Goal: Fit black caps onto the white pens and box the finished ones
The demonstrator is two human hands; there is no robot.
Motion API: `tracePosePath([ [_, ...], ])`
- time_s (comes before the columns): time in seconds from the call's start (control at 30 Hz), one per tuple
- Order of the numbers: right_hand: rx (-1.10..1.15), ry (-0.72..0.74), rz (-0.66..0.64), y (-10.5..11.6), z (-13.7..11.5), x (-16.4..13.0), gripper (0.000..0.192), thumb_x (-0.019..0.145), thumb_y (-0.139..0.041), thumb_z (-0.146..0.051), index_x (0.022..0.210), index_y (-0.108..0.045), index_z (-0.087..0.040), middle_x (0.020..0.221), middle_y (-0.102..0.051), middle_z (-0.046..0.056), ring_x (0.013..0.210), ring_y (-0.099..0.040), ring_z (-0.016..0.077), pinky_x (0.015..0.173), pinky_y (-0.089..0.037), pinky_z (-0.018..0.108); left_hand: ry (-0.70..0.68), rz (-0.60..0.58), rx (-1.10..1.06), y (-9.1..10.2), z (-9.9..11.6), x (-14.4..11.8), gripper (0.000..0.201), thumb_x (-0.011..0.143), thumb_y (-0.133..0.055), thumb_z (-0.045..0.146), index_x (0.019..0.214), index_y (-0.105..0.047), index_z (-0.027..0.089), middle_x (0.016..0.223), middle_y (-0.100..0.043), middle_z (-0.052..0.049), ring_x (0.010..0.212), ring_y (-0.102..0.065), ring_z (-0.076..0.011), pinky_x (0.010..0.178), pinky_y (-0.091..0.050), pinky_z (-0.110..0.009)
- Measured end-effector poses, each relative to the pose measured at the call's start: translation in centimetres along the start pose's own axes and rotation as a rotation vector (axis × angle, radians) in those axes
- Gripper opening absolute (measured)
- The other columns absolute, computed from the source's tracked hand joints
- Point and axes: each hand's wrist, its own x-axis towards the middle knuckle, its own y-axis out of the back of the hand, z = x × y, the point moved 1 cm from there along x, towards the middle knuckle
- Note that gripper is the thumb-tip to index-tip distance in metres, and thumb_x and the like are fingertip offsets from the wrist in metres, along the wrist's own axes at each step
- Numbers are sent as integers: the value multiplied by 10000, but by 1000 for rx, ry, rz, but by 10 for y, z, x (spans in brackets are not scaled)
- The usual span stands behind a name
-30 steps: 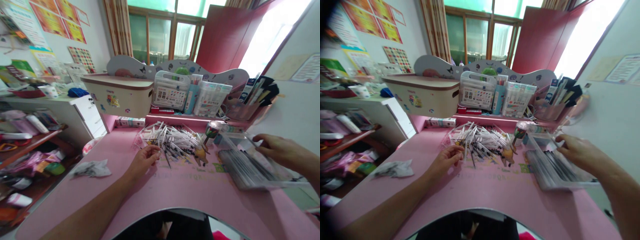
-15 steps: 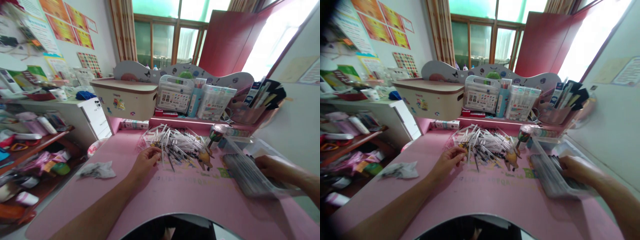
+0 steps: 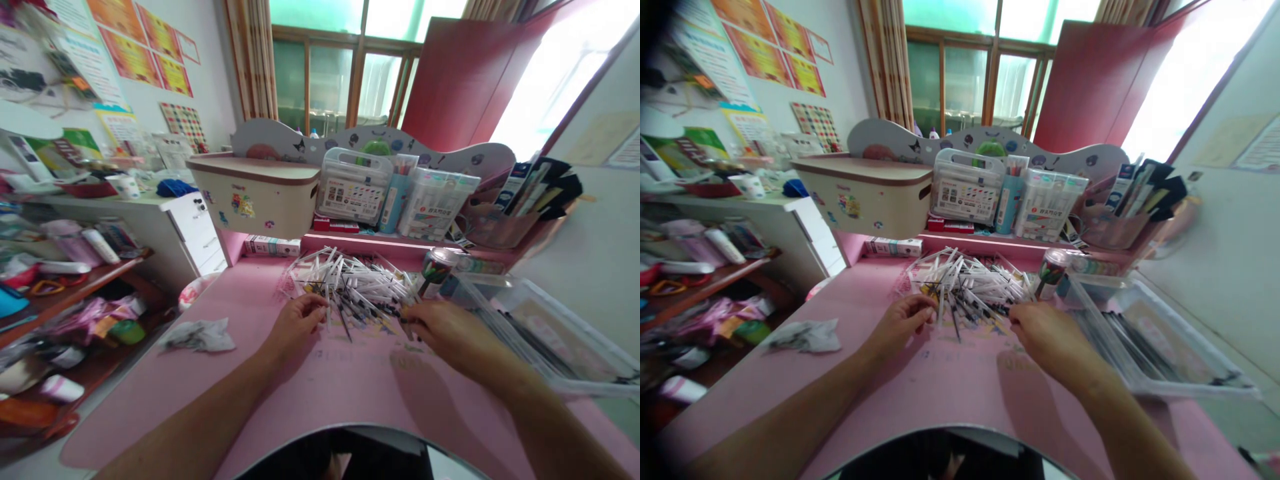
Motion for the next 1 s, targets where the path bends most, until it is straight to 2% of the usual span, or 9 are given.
tracePosePath([
  [0.03,-21,-8,-120,-13,-11,9,205,865,-553,-211,763,-731,-222,804,-744,72,733,-678,197,617,-401,262,15,-13,-19,-1,-1,-1,141,710,-689,245,827,-687,167,640,-594,27,509,-471,-81,489,-336,-191],
  [0.1,-73,-88,-210,-35,-24,24,222,883,-519,-171,831,-734,-195,857,-748,109,780,-685,233,628,-394,287,37,-39,-42,-2,-2,-4,137,711,-696,255,818,-683,170,634,-580,30,503,-470,-79,473,-323,-185],
  [0.3,-106,-170,-118,-78,-20,37,227,891,-495,-158,966,-710,-154,1014,-728,151,939,-669,291,748,-410,350,105,-93,-78,-7,-6,-8,168,716,-722,288,826,-686,166,623,-570,26,477,-460,-71,442,-314,-178],
  [0.53,96,-164,12,-79,-14,32,189,909,-497,-242,811,-648,-185,838,-720,96,777,-639,220,665,-355,304,158,-163,-220,-12,-13,-12,186,743,-747,280,881,-677,176,672,-541,45,461,-402,-33,436,-284,-169],
  [0.67,296,17,45,-82,-33,23,153,915,-476,-238,843,-603,-193,746,-681,52,683,-587,186,622,-309,291,174,-150,-258,-12,-10,-14,383,724,-792,297,1077,-660,229,939,-635,-5,524,-475,-43,436,-337,-175],
  [0.73,342,130,20,-86,-46,17,122,896,-490,-214,848,-600,-194,735,-669,38,647,-556,168,606,-285,288,172,-167,-283,-12,-7,-14,417,729,-792,295,1114,-645,236,969,-643,-12,534,-490,-50,444,-369,-180],
  [0.87,412,284,7,-94,-62,10,94,870,-524,-196,843,-614,-192,728,-654,17,632,-523,147,602,-287,273,123,-192,-313,-9,-4,-10,219,795,-739,331,924,-650,178,892,-654,-20,585,-520,-69,516,-449,-189],
  [0.93,458,271,66,-95,-58,11,157,900,-489,-198,807,-616,-195,723,-644,16,651,-533,150,620,-316,271,76,-142,-310,-6,-2,-5,228,797,-735,354,850,-637,156,853,-661,-30,592,-516,-69,518,-442,-173],
  [1.0,481,169,217,-94,-45,16,195,908,-459,-185,812,-628,-195,759,-650,30,695,-559,165,664,-361,280,61,-77,-320,-2,-1,-1,252,790,-733,377,842,-630,153,725,-626,-7,558,-495,-74,475,-402,-156],
])
